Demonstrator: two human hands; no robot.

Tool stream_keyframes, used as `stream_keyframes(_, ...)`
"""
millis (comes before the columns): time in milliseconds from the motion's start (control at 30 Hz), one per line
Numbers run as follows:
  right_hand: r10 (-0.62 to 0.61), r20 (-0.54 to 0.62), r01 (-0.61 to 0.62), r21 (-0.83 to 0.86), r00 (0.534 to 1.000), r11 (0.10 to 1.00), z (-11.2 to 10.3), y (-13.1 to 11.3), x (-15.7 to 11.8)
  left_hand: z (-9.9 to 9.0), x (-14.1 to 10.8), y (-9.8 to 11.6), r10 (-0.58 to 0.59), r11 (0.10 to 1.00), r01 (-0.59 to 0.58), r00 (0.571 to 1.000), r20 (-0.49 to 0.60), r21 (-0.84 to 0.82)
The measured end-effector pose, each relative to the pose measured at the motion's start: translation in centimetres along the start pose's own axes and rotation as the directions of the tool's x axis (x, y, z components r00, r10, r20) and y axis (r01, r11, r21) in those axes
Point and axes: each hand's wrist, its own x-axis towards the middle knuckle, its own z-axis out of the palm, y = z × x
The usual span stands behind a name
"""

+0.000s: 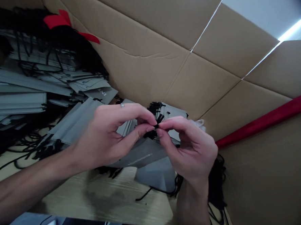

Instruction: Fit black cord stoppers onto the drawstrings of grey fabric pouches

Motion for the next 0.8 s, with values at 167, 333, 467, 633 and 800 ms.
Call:
stream_keyframes(167,-0.022,0.039,0.023,-0.032,0.999,0.999,-0.2,-0.2,0.1,0.0,0.1,-0.4,0.11,0.989,-0.11,0.994,0.006,0.096)
stream_keyframes(333,0.0,0.086,0.001,-0.011,0.996,1.0,-0.7,-0.3,0.0,0.0,0.1,-0.5,0.137,0.977,-0.144,0.989,0.054,0.156)
stream_keyframes(467,0.027,0.108,-0.027,-0.006,0.994,1.0,-1.2,-0.6,-0.1,-0.5,-0.2,0.0,0.153,0.976,-0.17,0.979,0.131,0.133)
stream_keyframes(633,-0.032,0.167,0.042,-0.056,0.985,0.998,-1.3,-1.2,0.1,-1.7,-0.8,0.8,0.211,0.944,-0.252,0.957,0.2,0.212)
stream_keyframes(800,-0.073,0.244,0.094,-0.078,0.967,0.992,-1.4,-1.6,0.1,-2.3,-1.4,1.2,0.141,0.974,-0.178,0.961,0.237,0.14)
